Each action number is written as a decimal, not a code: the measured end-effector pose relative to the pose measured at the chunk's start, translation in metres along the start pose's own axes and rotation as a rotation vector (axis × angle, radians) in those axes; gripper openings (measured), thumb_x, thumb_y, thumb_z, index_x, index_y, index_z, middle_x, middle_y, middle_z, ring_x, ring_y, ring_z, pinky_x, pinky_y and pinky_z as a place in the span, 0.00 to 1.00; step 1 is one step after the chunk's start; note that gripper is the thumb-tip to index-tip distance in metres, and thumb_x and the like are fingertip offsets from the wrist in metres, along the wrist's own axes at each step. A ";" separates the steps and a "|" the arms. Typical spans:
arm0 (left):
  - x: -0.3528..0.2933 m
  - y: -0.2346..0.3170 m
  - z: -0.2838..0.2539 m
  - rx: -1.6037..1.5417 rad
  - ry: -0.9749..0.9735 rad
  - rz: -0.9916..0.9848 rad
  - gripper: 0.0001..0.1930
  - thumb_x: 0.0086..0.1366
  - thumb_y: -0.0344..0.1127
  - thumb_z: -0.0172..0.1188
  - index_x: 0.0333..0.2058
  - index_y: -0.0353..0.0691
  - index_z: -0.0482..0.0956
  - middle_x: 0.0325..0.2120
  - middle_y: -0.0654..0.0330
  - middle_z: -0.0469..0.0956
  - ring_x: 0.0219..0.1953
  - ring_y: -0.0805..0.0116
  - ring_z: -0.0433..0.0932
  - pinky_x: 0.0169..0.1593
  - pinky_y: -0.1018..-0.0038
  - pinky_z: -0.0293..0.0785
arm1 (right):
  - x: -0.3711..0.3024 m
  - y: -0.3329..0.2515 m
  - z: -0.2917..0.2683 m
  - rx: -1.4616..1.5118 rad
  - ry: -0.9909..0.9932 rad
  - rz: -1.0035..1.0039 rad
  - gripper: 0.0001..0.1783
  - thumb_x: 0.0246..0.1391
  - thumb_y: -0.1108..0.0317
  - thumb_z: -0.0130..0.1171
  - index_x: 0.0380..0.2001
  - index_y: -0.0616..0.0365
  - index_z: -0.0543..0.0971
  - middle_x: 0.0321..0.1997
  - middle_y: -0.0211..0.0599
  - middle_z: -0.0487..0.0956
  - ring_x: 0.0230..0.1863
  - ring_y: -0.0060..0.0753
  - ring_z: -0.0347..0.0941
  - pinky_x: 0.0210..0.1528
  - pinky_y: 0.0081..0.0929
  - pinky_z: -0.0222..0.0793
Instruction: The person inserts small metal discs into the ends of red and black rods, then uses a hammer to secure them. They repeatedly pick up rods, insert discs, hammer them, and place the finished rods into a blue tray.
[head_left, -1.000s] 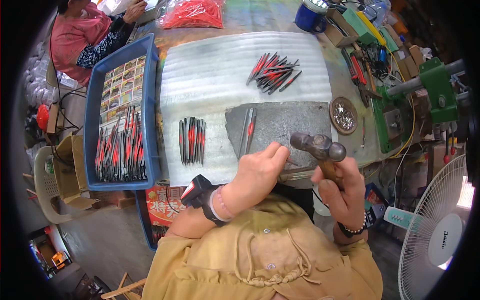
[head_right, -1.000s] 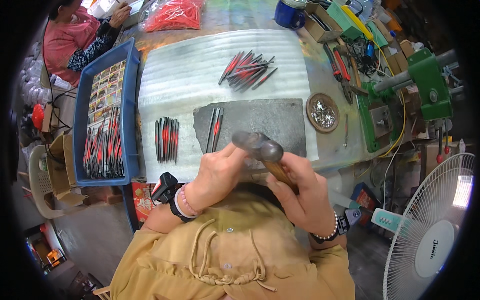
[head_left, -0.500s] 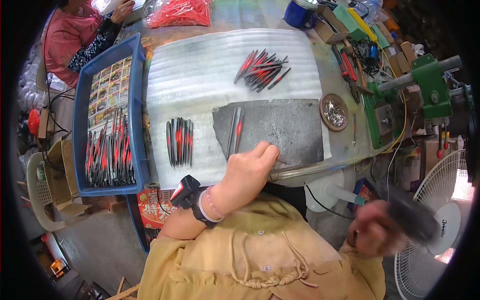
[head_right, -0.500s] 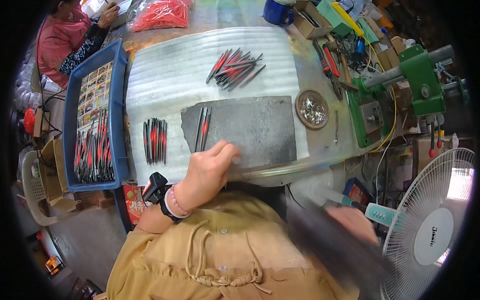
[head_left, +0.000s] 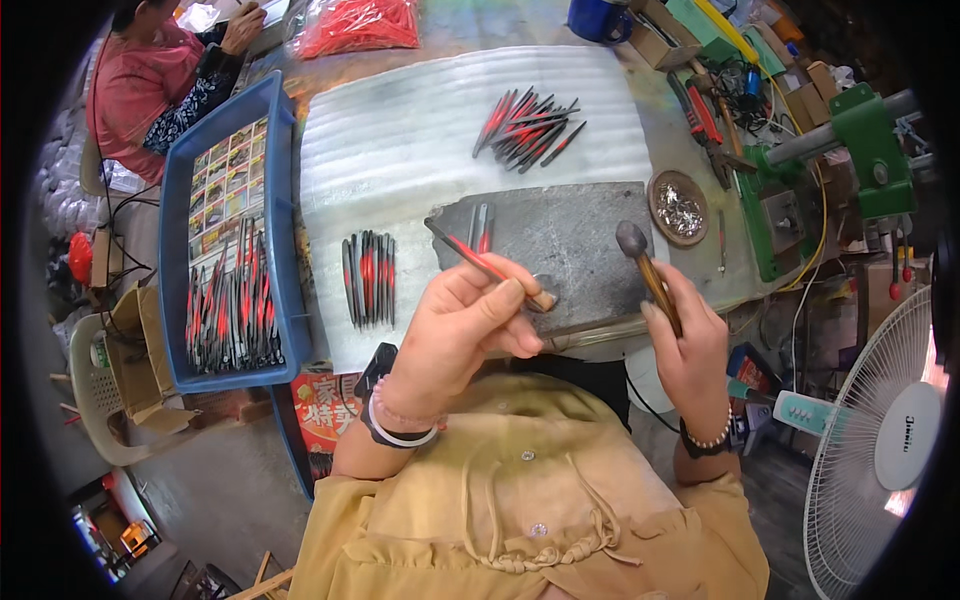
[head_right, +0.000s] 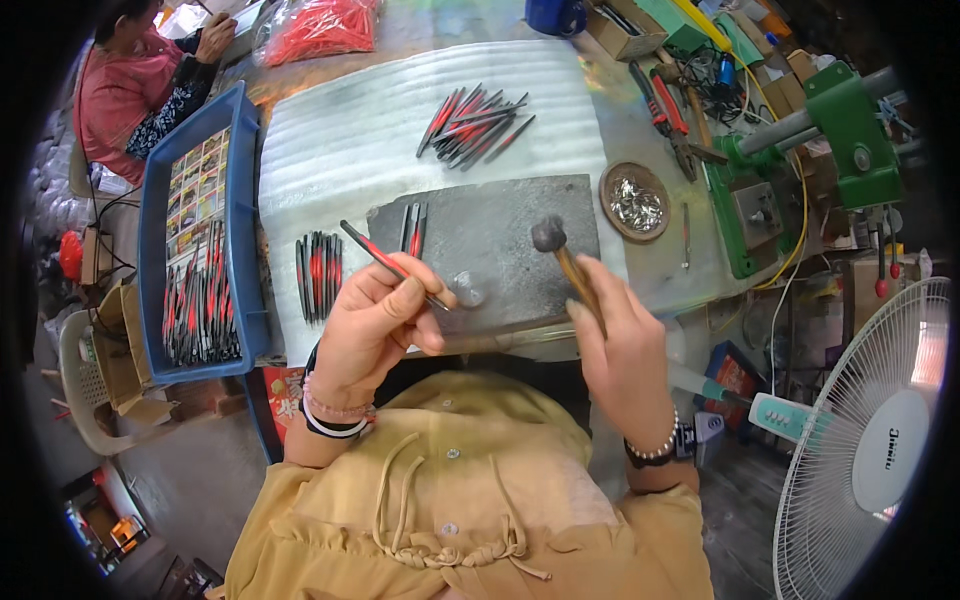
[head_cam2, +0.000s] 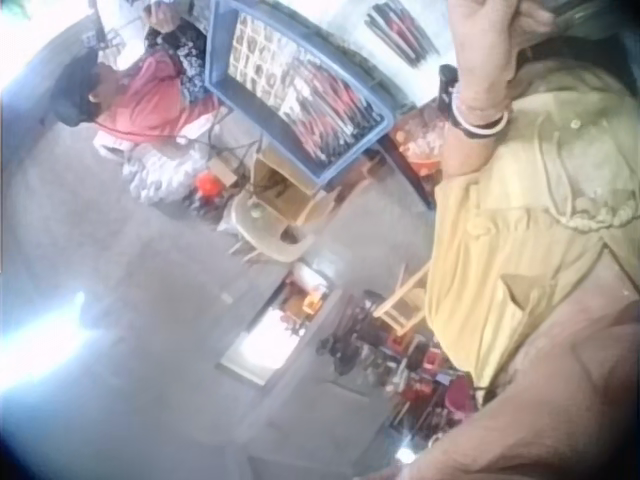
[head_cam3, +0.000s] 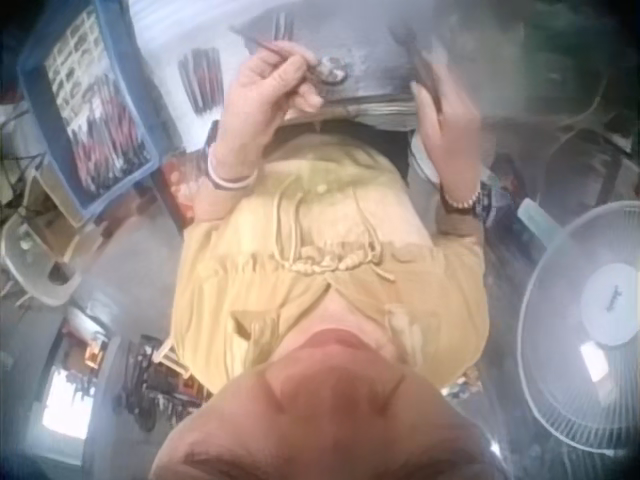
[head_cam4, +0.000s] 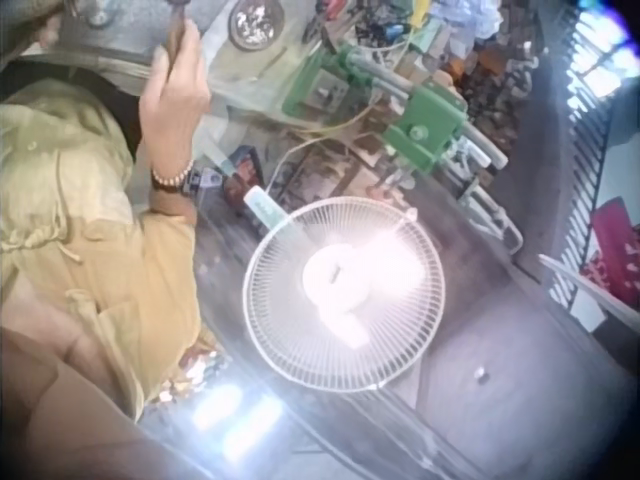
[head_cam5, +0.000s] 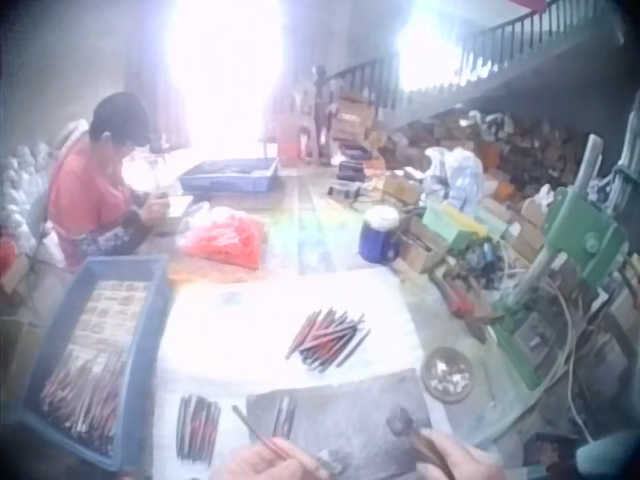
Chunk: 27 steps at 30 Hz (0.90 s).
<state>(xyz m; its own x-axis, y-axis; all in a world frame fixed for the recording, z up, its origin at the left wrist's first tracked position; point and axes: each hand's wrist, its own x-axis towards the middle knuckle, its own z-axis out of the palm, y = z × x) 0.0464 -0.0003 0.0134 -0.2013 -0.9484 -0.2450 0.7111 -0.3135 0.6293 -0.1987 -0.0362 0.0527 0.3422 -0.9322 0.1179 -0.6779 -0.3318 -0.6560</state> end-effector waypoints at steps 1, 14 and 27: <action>-0.002 0.002 -0.001 -0.048 -0.013 -0.009 0.09 0.68 0.33 0.54 0.42 0.33 0.74 0.36 0.54 0.79 0.27 0.72 0.81 0.31 0.79 0.80 | 0.003 0.010 0.009 -0.035 0.019 0.010 0.21 0.55 0.74 0.53 0.53 0.63 0.70 0.46 0.53 0.76 0.45 0.56 0.74 0.46 0.38 0.70; -0.015 0.002 0.029 0.401 0.176 0.027 0.15 0.66 0.28 0.51 0.51 0.37 0.64 0.30 0.50 0.80 0.22 0.70 0.78 0.28 0.79 0.76 | 0.020 0.082 0.007 -0.174 0.141 0.109 0.15 0.54 0.69 0.56 0.45 0.61 0.74 0.38 0.47 0.74 0.37 0.50 0.74 0.40 0.40 0.69; -0.031 0.008 0.037 0.489 0.094 0.092 0.11 0.68 0.28 0.53 0.47 0.32 0.72 0.25 0.62 0.79 0.22 0.81 0.74 0.27 0.86 0.69 | 0.095 0.261 -0.045 -0.643 0.104 0.307 0.13 0.41 0.72 0.54 0.33 0.65 0.70 0.31 0.56 0.76 0.37 0.59 0.73 0.41 0.44 0.68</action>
<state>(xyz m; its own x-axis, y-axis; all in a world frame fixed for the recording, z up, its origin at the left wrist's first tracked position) 0.0337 0.0246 0.0533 -0.0751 -0.9719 -0.2230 0.3201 -0.2353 0.9177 -0.3724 -0.2183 -0.0743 0.0325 -0.9955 0.0895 -0.9935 -0.0420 -0.1063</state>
